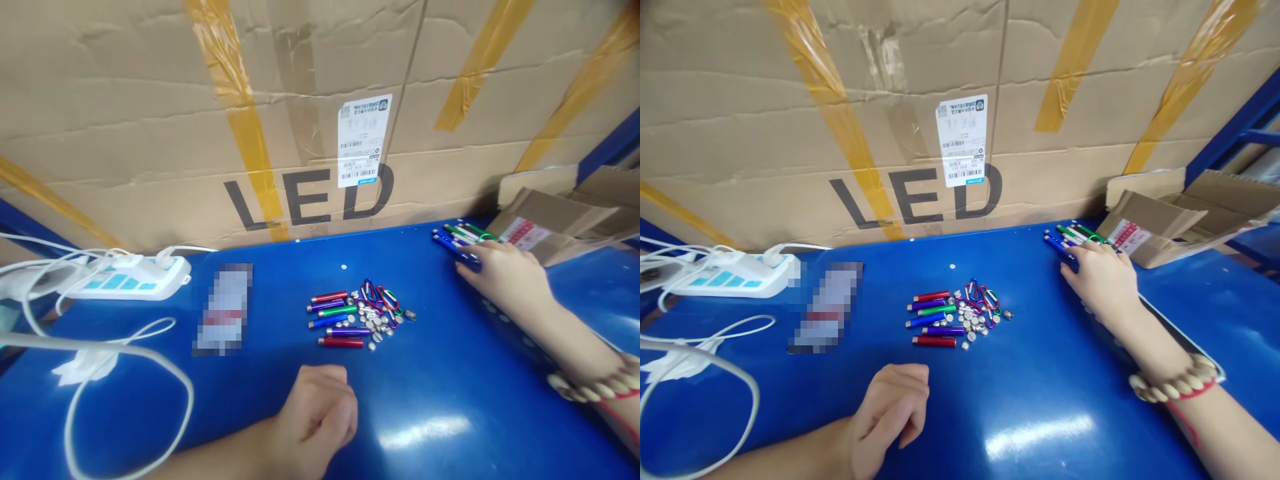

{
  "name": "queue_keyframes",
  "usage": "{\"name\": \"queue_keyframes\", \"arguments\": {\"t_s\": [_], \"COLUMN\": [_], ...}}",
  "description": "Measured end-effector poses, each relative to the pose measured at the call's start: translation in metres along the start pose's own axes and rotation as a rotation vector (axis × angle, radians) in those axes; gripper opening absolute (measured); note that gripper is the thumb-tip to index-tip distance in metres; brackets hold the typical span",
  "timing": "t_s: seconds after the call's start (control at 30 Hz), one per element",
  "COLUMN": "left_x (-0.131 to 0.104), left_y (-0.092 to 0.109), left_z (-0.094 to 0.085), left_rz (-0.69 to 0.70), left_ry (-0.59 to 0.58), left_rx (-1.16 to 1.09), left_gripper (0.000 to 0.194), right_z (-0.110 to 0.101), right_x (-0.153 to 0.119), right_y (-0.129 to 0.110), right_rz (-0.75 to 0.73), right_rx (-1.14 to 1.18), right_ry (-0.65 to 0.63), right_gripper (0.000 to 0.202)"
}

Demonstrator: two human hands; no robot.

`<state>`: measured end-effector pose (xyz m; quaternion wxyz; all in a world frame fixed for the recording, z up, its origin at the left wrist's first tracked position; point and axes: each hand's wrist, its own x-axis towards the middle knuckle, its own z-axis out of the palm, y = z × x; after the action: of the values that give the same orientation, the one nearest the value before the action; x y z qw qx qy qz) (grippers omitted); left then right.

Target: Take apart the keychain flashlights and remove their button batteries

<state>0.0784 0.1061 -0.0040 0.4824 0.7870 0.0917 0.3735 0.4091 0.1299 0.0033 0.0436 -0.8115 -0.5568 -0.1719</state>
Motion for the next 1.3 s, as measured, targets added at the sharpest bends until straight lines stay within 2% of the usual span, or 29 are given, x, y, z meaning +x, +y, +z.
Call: {"name": "queue_keyframes", "arguments": {"t_s": [0.23,0.6,0.83,1.0,1.3], "left_x": [0.001,0.000,-0.002,-0.002,-0.002], "left_y": [0.004,0.003,0.006,0.006,0.002], "left_z": [0.001,0.002,0.008,0.008,0.006], "left_rz": [0.067,-0.084,0.026,0.018,-0.008], "left_ry": [-0.071,0.027,-0.068,-0.070,-0.059], "left_rx": [0.127,0.136,0.153,0.137,0.070], "left_gripper": [0.048,0.055,0.050,0.050,0.050], "right_z": [0.002,-0.007,-0.016,-0.016,-0.008], "right_x": [0.000,-0.008,-0.011,-0.010,0.000], "right_y": [0.000,-0.009,-0.013,-0.012,0.003], "right_rz": [-0.037,-0.099,-0.097,-0.048,0.012], "right_rx": [0.040,0.252,0.416,0.488,0.512], "right_ry": [-0.001,0.056,0.169,0.228,0.136], "right_gripper": [0.029,0.026,0.019,0.021,0.024]}}
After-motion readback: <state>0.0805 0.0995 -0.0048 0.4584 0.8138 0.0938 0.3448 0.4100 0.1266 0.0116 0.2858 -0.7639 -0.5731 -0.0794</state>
